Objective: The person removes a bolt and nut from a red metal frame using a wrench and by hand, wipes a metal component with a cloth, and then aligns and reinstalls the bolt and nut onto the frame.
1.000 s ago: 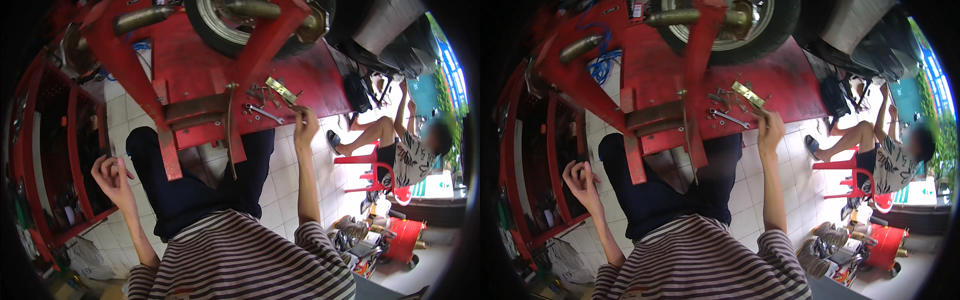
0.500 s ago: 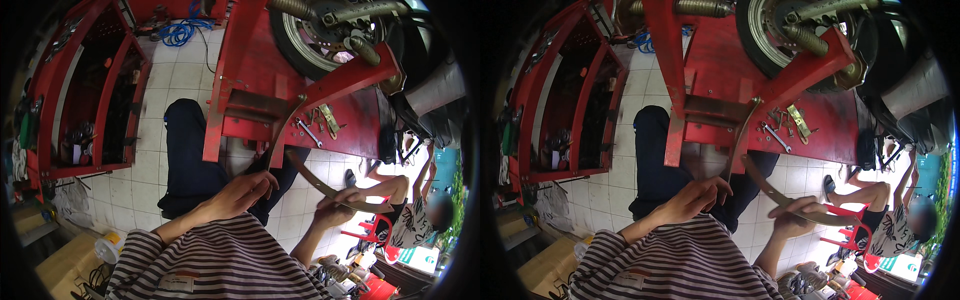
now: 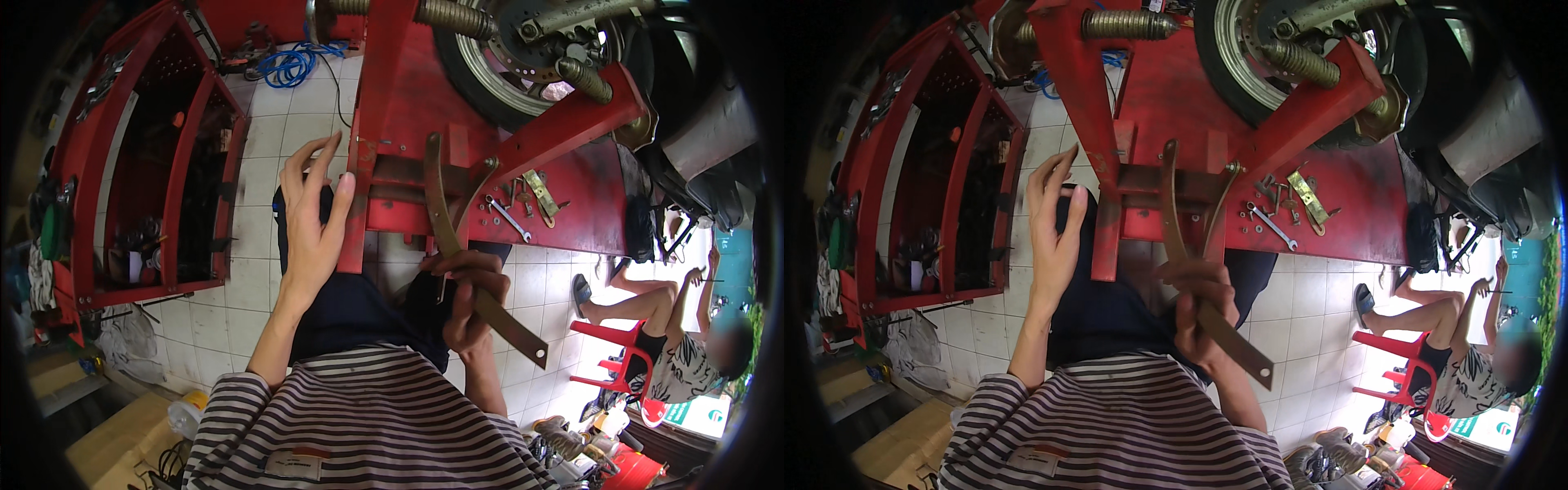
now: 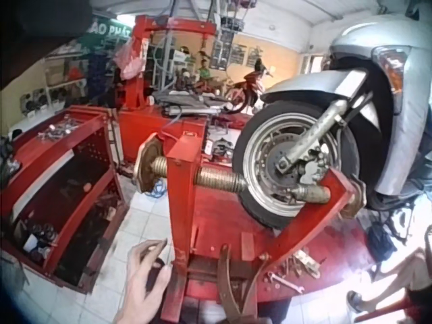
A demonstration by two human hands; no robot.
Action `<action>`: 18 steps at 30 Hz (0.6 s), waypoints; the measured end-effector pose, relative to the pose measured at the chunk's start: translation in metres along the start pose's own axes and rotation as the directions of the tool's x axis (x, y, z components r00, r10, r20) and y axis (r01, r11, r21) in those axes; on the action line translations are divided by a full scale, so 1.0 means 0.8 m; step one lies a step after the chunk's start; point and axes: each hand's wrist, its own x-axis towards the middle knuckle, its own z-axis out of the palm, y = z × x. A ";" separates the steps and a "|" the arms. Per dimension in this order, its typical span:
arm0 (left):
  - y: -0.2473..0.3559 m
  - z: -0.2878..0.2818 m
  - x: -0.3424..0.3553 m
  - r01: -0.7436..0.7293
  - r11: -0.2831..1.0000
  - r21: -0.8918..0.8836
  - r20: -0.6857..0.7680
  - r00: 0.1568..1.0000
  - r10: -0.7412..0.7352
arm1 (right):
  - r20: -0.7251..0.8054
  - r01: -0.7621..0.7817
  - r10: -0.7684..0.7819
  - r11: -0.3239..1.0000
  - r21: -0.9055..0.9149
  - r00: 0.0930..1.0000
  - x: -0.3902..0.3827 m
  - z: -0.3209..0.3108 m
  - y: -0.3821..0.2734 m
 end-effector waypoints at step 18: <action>0.001 0.008 0.011 0.014 0.992 -0.123 0.004 1.000 -0.014 | 0.273 0.254 -0.194 0.945 -0.207 0.942 0.002 0.011 -0.011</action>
